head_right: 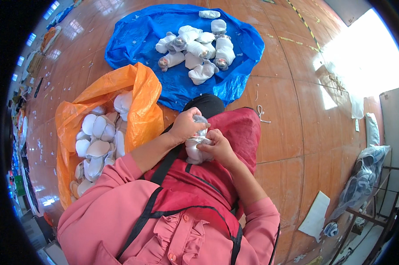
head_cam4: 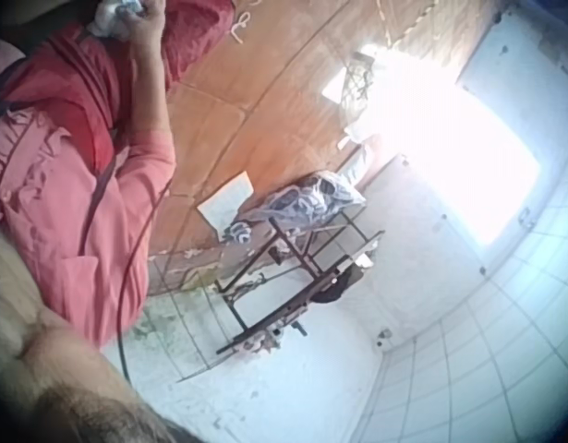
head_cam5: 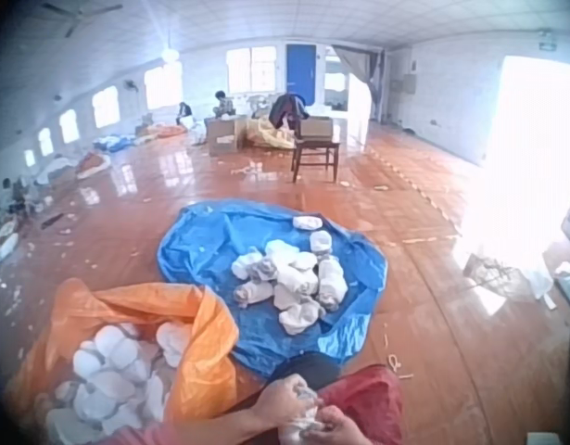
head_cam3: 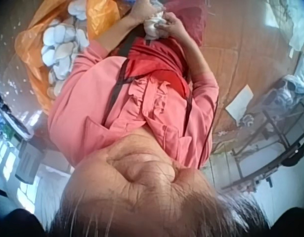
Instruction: The person sits on the floor and repeatedly stuffs white material into small fabric toy bodies, then ties them closed. The person handles each toy one at a time, filling it and securing the opening before moving to the next.
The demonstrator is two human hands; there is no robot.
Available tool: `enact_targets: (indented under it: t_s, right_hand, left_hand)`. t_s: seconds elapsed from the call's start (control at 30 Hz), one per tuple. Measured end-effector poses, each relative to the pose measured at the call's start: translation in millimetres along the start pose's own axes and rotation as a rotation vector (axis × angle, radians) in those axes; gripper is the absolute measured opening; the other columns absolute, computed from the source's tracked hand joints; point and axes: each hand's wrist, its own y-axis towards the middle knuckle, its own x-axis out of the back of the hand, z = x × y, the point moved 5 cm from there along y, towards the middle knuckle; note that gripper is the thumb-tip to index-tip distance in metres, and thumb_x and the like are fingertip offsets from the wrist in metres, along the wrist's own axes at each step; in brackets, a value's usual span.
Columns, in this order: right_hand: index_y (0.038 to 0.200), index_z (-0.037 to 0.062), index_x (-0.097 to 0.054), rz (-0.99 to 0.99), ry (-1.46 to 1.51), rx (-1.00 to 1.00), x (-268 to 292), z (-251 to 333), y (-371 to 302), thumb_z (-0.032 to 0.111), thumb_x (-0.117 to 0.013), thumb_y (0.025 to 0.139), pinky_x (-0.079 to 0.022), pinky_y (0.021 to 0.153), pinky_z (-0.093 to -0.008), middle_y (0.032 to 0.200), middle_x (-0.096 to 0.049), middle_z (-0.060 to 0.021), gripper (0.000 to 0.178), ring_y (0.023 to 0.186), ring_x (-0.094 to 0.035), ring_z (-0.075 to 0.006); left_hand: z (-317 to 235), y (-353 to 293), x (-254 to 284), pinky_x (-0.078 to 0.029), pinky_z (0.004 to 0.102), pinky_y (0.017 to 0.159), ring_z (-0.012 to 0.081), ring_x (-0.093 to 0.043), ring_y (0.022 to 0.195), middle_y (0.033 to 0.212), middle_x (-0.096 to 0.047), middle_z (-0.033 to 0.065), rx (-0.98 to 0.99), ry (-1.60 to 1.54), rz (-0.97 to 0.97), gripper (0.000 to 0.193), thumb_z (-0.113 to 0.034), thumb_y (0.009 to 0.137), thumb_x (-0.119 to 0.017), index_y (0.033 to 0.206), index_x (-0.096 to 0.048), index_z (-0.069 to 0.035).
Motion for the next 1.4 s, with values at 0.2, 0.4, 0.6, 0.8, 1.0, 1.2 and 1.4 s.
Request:
enact_targets:
  t_s: [0.2, 0.4, 0.6, 0.8, 1.0, 1.2, 1.4]
  right_hand:
    - [0.091, 0.0026, -0.058, -0.085, -0.159, 0.126, -7, -1, -5, 0.015, -0.080, 0.078, -0.046, 0.081, -0.0320, 0.099, -0.051, -0.0072, 0.028, 0.091, -0.054, -0.0202]
    - [0.097, 0.0030, -0.057, -0.150, -0.339, 0.204, -9, 24, -7, 0.020, -0.083, 0.073, -0.047, 0.083, -0.0352, 0.100, -0.051, -0.0112, 0.039, 0.093, -0.054, -0.0254]
    - [0.098, 0.0039, -0.056, -0.191, -0.097, 0.094, -4, -16, 5, 0.012, -0.086, 0.066, -0.048, 0.080, -0.0338, 0.102, -0.052, -0.0095, 0.044, 0.091, -0.056, -0.0240]
    - [0.096, 0.0047, -0.054, -0.205, -0.422, 0.251, -6, 5, 9, 0.007, -0.085, 0.061, -0.049, 0.077, -0.0368, 0.101, -0.053, -0.0122, 0.047, 0.091, -0.057, -0.0290]
    - [0.092, 0.0053, -0.051, -0.236, -0.570, 0.377, -5, 25, 4, 0.004, -0.083, 0.059, -0.047, 0.078, -0.0416, 0.097, -0.051, -0.0141, 0.046, 0.092, -0.053, -0.0348]
    - [0.094, 0.0048, -0.050, -0.342, -0.431, 0.218, -11, 22, 8, 0.002, -0.080, 0.059, -0.046, 0.079, -0.0388, 0.097, -0.050, -0.0136, 0.046, 0.092, -0.052, -0.0324]
    - [0.092, 0.0031, -0.052, -0.195, -0.293, 0.119, 0, 32, 8, 0.003, -0.078, 0.066, -0.047, 0.080, -0.0342, 0.098, -0.052, -0.0104, 0.037, 0.091, -0.054, -0.0263]
  left_hand:
    - [13, 5, -2, -0.051, 0.0347, 0.068, 0.0218, -0.065, 0.075, 0.085, -0.067, 0.0146, 0.032, 0.031, -0.039, 0.037, -0.025, 0.074, -0.083, 0.091, -0.060, -0.001]
    - [8, 0, 4, -0.053, 0.0349, 0.068, 0.0216, -0.065, 0.075, 0.087, -0.067, 0.0155, 0.039, 0.103, -0.206, 0.040, -0.026, 0.075, -0.081, 0.095, -0.060, 0.000]
    - [20, 6, -2, -0.052, 0.0297, 0.059, 0.0157, -0.063, 0.075, 0.087, -0.064, 0.0108, 0.151, -0.194, -0.131, 0.035, -0.022, 0.081, -0.078, 0.100, -0.057, -0.001]
    - [37, 19, -9, -0.052, 0.0289, 0.063, 0.0154, -0.063, 0.077, 0.088, -0.063, 0.0089, 0.336, -0.465, 0.096, 0.030, -0.021, 0.087, -0.075, 0.103, -0.057, -0.002]
    - [-3, 13, 1, -0.054, 0.0358, 0.069, 0.0233, -0.066, 0.083, 0.092, -0.067, 0.0124, 0.149, -0.043, 0.175, 0.029, -0.029, 0.087, -0.072, 0.100, -0.063, -0.005]
    - [-36, -2, 3, -0.052, 0.0462, 0.070, 0.0397, -0.063, 0.084, 0.092, -0.063, 0.0190, -0.285, 0.406, -0.132, 0.026, -0.027, 0.083, -0.070, 0.094, -0.062, -0.005]
    - [-52, -9, -2, -0.051, 0.0476, 0.068, 0.0393, -0.063, 0.081, 0.090, -0.060, 0.0158, -0.390, 0.517, -0.147, 0.022, -0.023, 0.084, -0.068, 0.095, -0.060, -0.005]
